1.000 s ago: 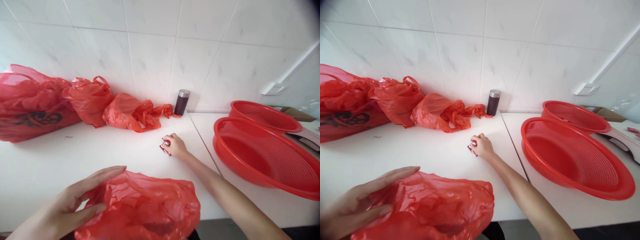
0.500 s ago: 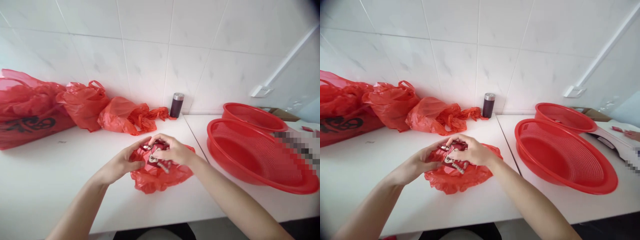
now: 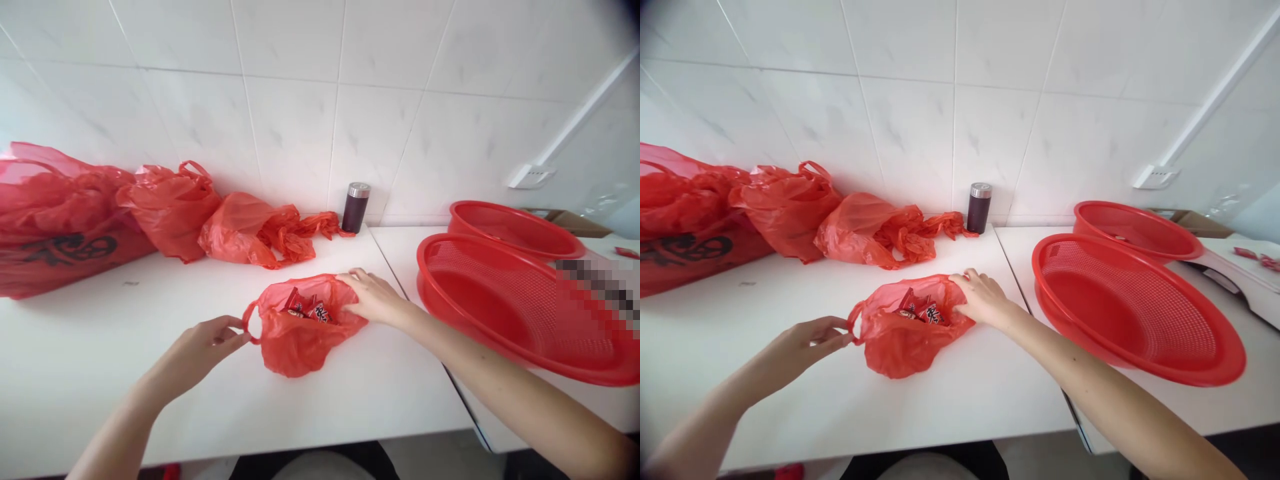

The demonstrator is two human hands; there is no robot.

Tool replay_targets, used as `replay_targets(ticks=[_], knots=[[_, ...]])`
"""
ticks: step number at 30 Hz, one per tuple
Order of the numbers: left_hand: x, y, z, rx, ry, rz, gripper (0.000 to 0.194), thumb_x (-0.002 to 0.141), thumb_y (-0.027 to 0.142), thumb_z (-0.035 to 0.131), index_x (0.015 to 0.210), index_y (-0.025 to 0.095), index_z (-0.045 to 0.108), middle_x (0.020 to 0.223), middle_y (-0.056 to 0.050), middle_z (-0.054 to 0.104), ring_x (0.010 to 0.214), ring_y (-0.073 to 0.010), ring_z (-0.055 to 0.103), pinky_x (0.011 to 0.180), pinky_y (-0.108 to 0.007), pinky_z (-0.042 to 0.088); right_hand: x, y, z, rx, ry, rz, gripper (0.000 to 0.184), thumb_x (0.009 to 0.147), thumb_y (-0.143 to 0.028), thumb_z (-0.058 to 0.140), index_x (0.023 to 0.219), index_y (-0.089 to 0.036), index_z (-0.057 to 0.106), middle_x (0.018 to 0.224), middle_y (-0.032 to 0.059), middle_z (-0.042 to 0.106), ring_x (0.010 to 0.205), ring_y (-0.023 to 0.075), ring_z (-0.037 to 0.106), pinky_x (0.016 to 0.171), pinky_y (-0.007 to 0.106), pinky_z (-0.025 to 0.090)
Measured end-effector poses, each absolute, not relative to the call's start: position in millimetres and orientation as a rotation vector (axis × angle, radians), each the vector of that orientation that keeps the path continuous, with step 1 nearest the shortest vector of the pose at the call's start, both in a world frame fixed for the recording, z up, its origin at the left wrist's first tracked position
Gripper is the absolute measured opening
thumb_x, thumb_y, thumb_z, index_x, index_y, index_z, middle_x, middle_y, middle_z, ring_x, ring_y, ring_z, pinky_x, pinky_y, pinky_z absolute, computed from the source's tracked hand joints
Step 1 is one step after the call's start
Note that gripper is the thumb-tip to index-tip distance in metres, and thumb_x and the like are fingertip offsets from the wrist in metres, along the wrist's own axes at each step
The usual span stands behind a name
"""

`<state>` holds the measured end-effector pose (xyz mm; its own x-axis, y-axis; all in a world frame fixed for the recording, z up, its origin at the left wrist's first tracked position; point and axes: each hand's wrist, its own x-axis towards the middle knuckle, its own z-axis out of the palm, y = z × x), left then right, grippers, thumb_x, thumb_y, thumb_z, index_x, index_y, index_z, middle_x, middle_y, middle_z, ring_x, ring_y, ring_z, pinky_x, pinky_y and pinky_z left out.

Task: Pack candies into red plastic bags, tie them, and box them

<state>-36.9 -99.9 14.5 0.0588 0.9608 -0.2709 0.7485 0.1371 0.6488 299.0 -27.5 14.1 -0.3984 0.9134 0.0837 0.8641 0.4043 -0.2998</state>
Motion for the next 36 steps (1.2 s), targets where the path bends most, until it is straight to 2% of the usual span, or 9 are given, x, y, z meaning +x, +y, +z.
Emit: replay_targets(ticks=[3, 6, 11, 15, 18, 22, 29, 33, 36], knots=[[-29, -96, 7, 1.466, 1.569, 0.527, 0.034, 0.080, 0.056, 0.057, 0.091, 0.026, 0.069, 0.097, -0.005, 0.070, 0.095, -0.0271, 0.060, 0.078, -0.034, 0.046, 301, -23, 4, -1.599, -2.391, 0.482, 0.059, 0.078, -0.023, 0.064, 0.135, -0.029, 0.048, 0.126, 0.0121, 0.053, 0.106, 0.0312, 0.058, 0.092, 0.045, 0.042], [-16, -92, 8, 1.182, 1.387, 0.837, 0.027, 0.080, 0.051, 0.063, 0.088, 0.025, 0.067, 0.105, -0.004, 0.068, 0.104, -0.0255, 0.059, 0.083, -0.034, 0.049, 299, -9, 1, -1.580, -2.323, 0.621, 0.055, 0.080, -0.031, 0.065, 0.132, -0.027, 0.049, 0.127, 0.0112, 0.054, 0.107, 0.0279, 0.057, 0.091, 0.039, 0.043], [7, -83, 23, 0.693, 0.974, 1.109, 0.019, 0.086, 0.039, 0.056, 0.093, 0.023, 0.065, 0.110, -0.007, 0.069, 0.110, -0.0271, 0.062, 0.094, -0.041, 0.049, 300, 20, 7, -1.456, -2.258, 1.099, 0.029, 0.077, -0.036, 0.069, 0.097, -0.017, 0.063, 0.094, 0.0051, 0.067, 0.080, 0.0162, 0.062, 0.067, 0.025, 0.047], [22, -75, 27, 0.662, 1.058, 1.108, 0.029, 0.083, 0.052, 0.060, 0.085, 0.024, 0.062, 0.108, -0.005, 0.069, 0.107, -0.0256, 0.063, 0.084, -0.035, 0.051, 301, 20, 23, -1.304, -2.194, 1.320, 0.027, 0.072, -0.035, 0.072, 0.084, -0.014, 0.062, 0.080, 0.0030, 0.065, 0.072, 0.0132, 0.060, 0.066, 0.025, 0.048], [31, -66, 26, 0.770, 1.147, 1.064, 0.028, 0.078, 0.050, 0.067, 0.088, 0.024, 0.065, 0.112, -0.003, 0.066, 0.106, -0.0219, 0.061, 0.072, -0.025, 0.048, 302, 11, 46, -1.190, -2.163, 1.410, 0.027, 0.070, -0.033, 0.074, 0.083, -0.014, 0.060, 0.080, 0.0027, 0.064, 0.072, 0.0131, 0.062, 0.069, 0.027, 0.051], [35, -53, 44, 0.921, 1.118, 1.036, 0.031, 0.078, 0.041, 0.069, 0.105, 0.026, 0.068, 0.101, -0.003, 0.066, 0.088, -0.0166, 0.060, 0.065, -0.022, 0.044, 306, 2, 85, -1.143, -2.100, 1.314, 0.022, 0.069, -0.020, 0.072, 0.084, -0.015, 0.057, 0.076, -0.0001, 0.061, 0.061, 0.0098, 0.058, 0.058, 0.024, 0.049], [-3, -53, 122, 1.082, 1.014, 1.368, 0.014, 0.088, 0.036, 0.058, 0.089, 0.023, 0.062, 0.063, 0.005, 0.048, 0.068, -0.0113, 0.051, 0.066, -0.023, 0.044, 330, 2, 141, -1.144, -1.842, 0.721, 0.025, 0.078, -0.012, 0.064, 0.100, -0.019, 0.056, 0.081, -0.0016, 0.059, 0.056, 0.0054, 0.050, 0.051, 0.019, 0.040], [-20, -55, 154, 1.338, 1.198, 1.085, 0.028, 0.088, 0.044, 0.058, 0.088, 0.016, 0.060, 0.064, 0.004, 0.047, 0.069, -0.0131, 0.050, 0.079, -0.037, 0.047, 341, 11, 161, -1.420, -2.003, 0.730, 0.023, 0.074, -0.006, 0.067, 0.094, -0.017, 0.062, 0.072, 0.0004, 0.062, 0.058, 0.0105, 0.055, 0.051, 0.023, 0.041], [-20, -50, 174, 1.448, 1.245, 1.263, 0.034, 0.088, 0.044, 0.058, 0.081, 0.011, 0.058, 0.077, 0.000, 0.055, 0.081, -0.0155, 0.054, 0.093, -0.047, 0.042, 339, 14, 186, -1.306, -1.928, 0.701, 0.026, 0.075, -0.004, 0.069, 0.097, -0.017, 0.063, 0.070, 0.0015, 0.062, 0.059, 0.0126, 0.057, 0.051, 0.024, 0.042]])
